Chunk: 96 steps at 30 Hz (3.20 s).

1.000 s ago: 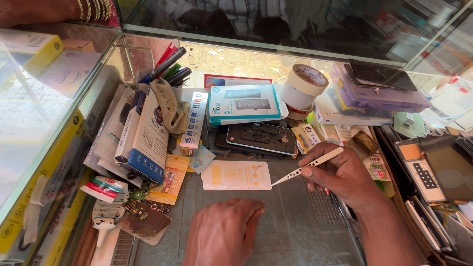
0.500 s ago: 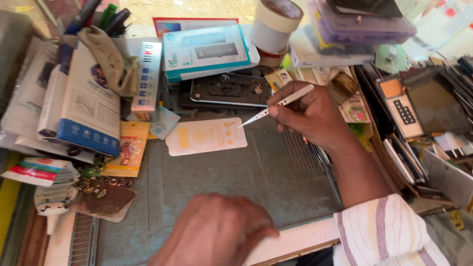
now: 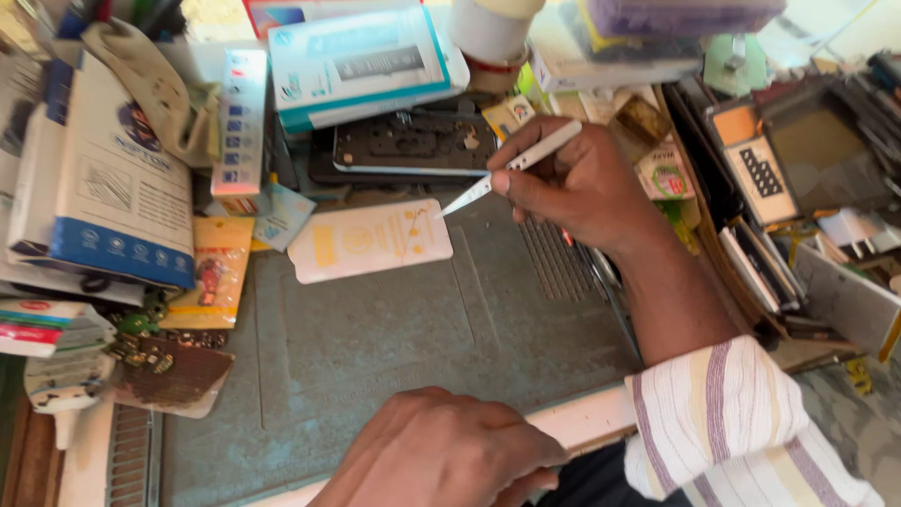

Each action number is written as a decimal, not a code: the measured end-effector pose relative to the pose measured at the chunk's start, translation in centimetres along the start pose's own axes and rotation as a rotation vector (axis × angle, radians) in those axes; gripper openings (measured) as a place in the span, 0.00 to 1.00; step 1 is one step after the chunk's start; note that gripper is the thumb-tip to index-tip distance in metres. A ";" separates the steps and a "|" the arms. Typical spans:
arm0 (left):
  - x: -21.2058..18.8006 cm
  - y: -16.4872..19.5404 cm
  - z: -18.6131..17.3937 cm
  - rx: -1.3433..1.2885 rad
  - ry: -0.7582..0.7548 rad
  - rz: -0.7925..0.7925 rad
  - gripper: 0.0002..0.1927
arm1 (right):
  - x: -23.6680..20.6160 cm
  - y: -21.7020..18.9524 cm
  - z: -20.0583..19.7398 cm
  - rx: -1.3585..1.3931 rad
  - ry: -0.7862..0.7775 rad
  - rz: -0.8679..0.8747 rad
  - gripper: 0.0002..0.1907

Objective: The person uses tweezers to handle a small orange ribbon cable and a tiny electronic component on a cluttered workbench. They repeatedly pick up, position, and place the items while working on a disassembled mobile device.

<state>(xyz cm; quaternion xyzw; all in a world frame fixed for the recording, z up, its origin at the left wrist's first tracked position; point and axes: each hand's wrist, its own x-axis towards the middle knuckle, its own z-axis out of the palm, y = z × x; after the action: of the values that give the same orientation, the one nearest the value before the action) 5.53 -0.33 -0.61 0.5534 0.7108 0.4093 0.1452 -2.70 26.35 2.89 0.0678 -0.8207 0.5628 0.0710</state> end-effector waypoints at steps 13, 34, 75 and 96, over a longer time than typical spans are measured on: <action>0.4 -3.9 -0.8 0.310 0.236 -0.061 0.08 | 0.1 2.1 -1.9 -0.165 0.049 -0.201 0.03; 1.3 -5.0 0.5 0.336 0.235 -0.068 0.08 | 0.0 0.3 0.4 -0.442 -0.017 -0.289 0.03; 1.6 -4.8 0.5 0.272 0.136 -0.198 0.09 | 0.2 -0.7 1.1 -0.563 0.211 0.005 0.09; 1.5 -5.3 1.1 0.320 0.234 -0.127 0.06 | 0.0 -1.0 1.9 -0.455 0.207 -0.005 0.06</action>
<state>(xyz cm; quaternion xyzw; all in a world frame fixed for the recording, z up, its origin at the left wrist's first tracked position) 2.17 1.18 -4.86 0.4722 0.8121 0.3427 -0.0024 -2.56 24.21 3.17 -0.0061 -0.9145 0.3672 0.1697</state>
